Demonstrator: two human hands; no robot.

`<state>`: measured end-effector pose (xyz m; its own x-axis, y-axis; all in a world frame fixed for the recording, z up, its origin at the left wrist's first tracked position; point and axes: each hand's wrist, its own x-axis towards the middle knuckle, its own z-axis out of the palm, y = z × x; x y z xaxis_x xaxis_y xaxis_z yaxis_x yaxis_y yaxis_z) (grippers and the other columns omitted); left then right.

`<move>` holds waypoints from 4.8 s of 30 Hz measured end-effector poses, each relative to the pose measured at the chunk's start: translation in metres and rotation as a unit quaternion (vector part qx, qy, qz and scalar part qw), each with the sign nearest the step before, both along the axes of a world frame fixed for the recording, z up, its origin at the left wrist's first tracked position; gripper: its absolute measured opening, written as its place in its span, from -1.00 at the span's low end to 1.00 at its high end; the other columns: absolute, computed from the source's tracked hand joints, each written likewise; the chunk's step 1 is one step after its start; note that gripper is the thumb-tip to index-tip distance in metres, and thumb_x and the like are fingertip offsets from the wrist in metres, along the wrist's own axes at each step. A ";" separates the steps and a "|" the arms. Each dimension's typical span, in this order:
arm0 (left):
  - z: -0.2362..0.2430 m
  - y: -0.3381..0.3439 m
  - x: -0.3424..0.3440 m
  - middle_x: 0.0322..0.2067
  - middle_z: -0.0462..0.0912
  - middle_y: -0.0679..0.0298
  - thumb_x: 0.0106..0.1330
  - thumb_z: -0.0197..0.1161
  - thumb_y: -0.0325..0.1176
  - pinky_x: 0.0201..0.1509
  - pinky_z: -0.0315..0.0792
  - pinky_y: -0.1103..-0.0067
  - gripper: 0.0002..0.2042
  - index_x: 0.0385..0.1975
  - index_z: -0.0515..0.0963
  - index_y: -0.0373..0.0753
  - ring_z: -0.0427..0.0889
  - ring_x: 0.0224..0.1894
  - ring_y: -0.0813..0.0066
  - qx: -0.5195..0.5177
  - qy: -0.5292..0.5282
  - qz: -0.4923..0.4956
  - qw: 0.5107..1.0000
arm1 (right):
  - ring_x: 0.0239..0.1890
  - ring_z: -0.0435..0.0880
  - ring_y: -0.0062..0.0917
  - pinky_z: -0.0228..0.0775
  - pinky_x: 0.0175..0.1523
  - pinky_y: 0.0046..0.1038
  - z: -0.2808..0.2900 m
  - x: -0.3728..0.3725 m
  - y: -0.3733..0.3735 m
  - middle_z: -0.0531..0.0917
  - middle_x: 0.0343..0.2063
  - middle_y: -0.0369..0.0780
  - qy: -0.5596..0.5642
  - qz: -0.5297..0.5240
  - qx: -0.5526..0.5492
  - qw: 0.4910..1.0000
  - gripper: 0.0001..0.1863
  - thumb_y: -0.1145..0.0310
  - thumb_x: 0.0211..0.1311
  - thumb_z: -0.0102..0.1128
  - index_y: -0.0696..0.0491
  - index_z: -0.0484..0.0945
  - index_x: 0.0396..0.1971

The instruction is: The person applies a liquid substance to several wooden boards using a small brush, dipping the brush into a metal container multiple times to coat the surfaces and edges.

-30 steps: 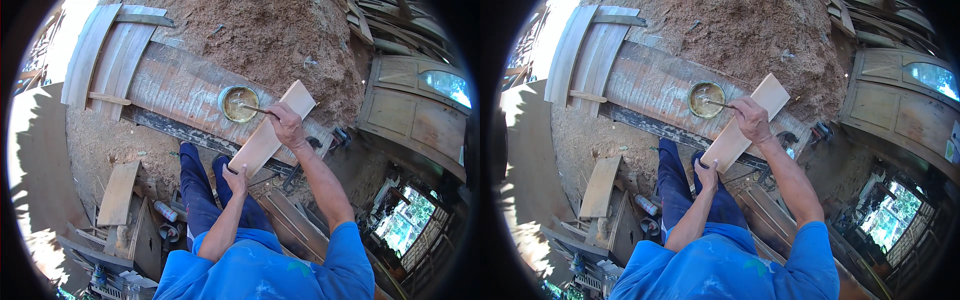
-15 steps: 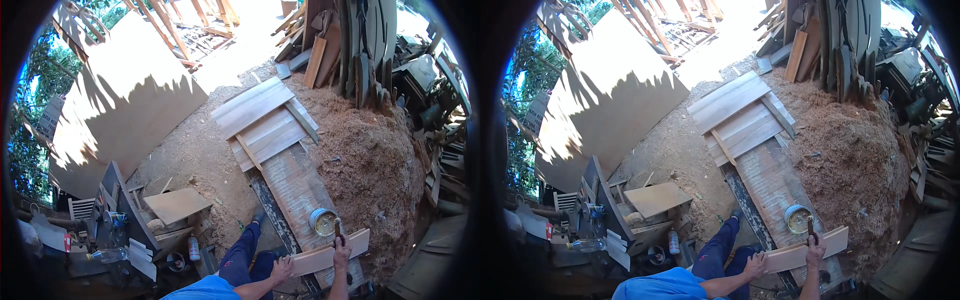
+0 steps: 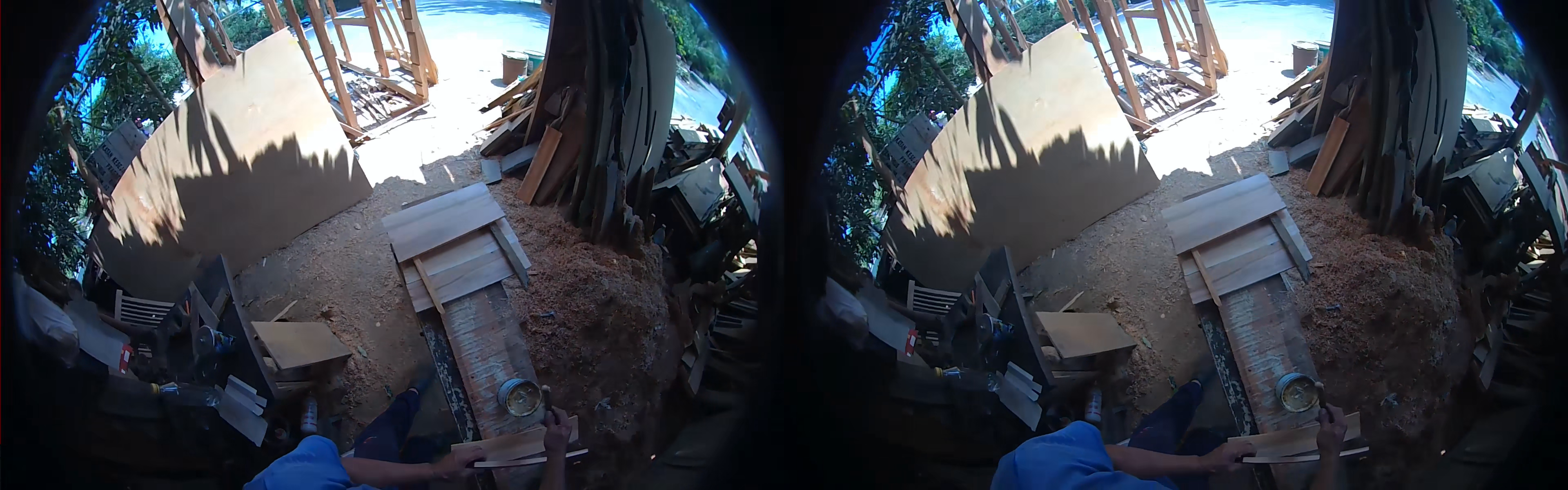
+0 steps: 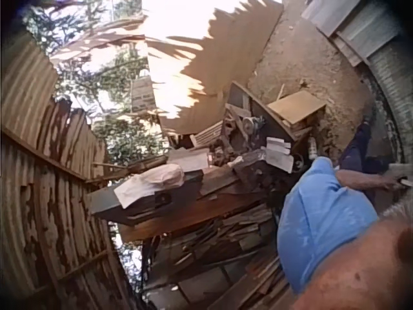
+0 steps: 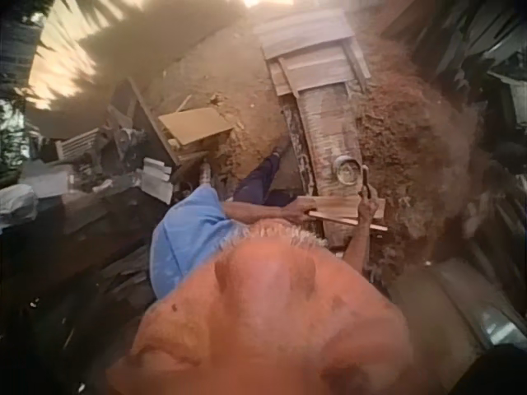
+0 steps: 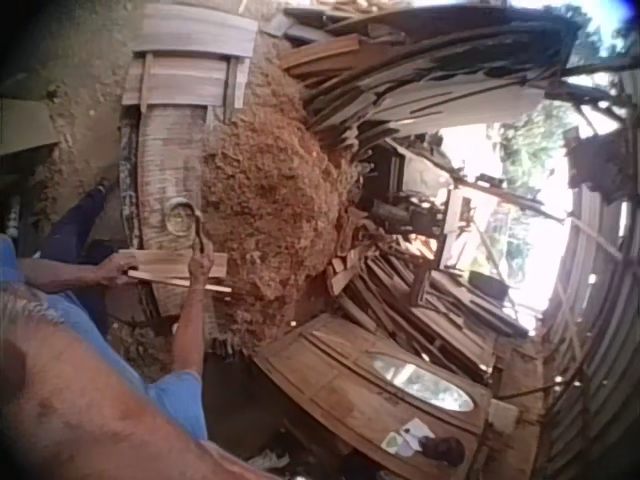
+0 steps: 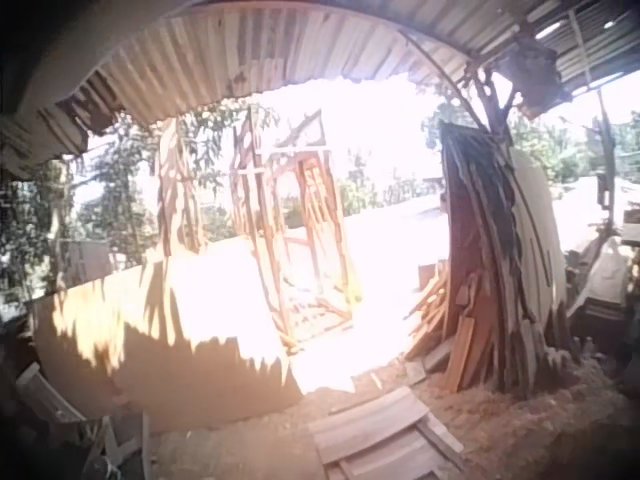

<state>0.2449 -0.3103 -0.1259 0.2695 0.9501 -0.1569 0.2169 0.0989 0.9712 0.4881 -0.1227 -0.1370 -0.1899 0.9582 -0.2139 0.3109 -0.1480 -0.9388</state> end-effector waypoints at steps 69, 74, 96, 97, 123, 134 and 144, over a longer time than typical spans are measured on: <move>0.215 0.335 -0.422 -0.17 0.70 -0.05 0.22 0.36 -0.62 -0.12 0.61 0.36 -0.67 -0.01 0.53 -0.37 0.73 -0.18 0.07 0.120 0.260 0.113 0.951 | -0.19 0.66 -0.10 0.51 -0.05 -0.16 -0.053 -0.375 0.297 0.68 -0.27 -0.06 -0.220 -0.131 0.120 0.959 -0.63 0.43 0.29 0.14 -0.07 0.63 0.09; 0.209 0.329 -0.425 -0.17 0.70 -0.06 0.19 0.37 -0.64 -0.14 0.61 0.32 -0.65 -0.01 0.52 -0.36 0.73 -0.19 0.02 0.132 0.246 0.122 0.952 | -0.17 0.66 -0.15 0.50 -0.05 -0.23 -0.036 -0.384 0.280 0.66 -0.24 -0.09 -0.203 -0.113 0.133 0.964 -0.68 0.47 0.34 0.08 -0.02 0.66 0.04; 0.210 0.324 -0.425 -0.15 0.72 -0.08 0.19 0.35 -0.65 -0.05 0.61 0.30 -0.66 -0.01 0.53 -0.41 0.73 -0.12 -0.02 0.130 0.258 0.115 0.951 | -0.15 0.67 -0.15 0.49 -0.10 -0.12 -0.047 -0.345 0.328 0.66 -0.25 -0.13 -0.370 -0.034 0.155 0.915 -0.64 0.39 0.28 0.09 -0.19 0.68 0.03; 0.209 0.327 -0.426 -0.14 0.72 -0.08 0.19 0.35 -0.65 -0.05 0.61 0.30 -0.66 -0.01 0.54 -0.41 0.73 -0.12 -0.01 0.135 0.246 0.119 0.953 | -0.15 0.67 -0.15 0.49 -0.10 -0.12 -0.049 -0.346 0.331 0.66 -0.25 -0.13 -0.370 -0.032 0.156 0.915 -0.64 0.39 0.28 0.09 -0.19 0.68 0.03; 0.216 0.332 -0.409 -0.18 0.73 -0.09 0.16 0.37 -0.66 -0.12 0.63 0.34 -0.66 -0.04 0.58 -0.42 0.76 -0.17 0.01 0.161 0.258 0.110 0.946 | -0.29 0.71 -0.10 0.55 -0.16 -0.24 0.007 -0.354 0.301 0.71 -0.32 -0.02 -0.109 0.073 0.100 0.986 -0.70 0.45 0.29 0.15 0.07 0.65 0.00; 0.220 0.325 -0.392 -0.16 0.72 -0.08 0.19 0.36 -0.62 -0.05 0.61 0.31 -0.70 -0.05 0.59 -0.44 0.73 -0.13 0.01 0.149 0.274 0.121 0.942 | -0.12 0.74 -0.11 0.59 -0.04 -0.28 0.066 -0.373 0.266 0.73 -0.17 0.00 -0.044 0.075 0.133 0.987 -0.67 0.53 0.29 0.14 0.15 0.61 0.05; 0.217 0.314 -0.390 -0.14 0.70 -0.08 0.22 0.34 -0.63 -0.04 0.60 0.33 -0.69 -0.02 0.58 -0.44 0.72 -0.12 0.01 0.128 0.246 0.144 0.950 | -0.31 0.72 -0.37 0.53 -0.19 -0.45 0.075 -0.417 0.220 0.69 -0.30 -0.12 -0.051 -0.077 0.144 0.985 -0.59 0.63 0.30 0.12 0.06 0.60 0.13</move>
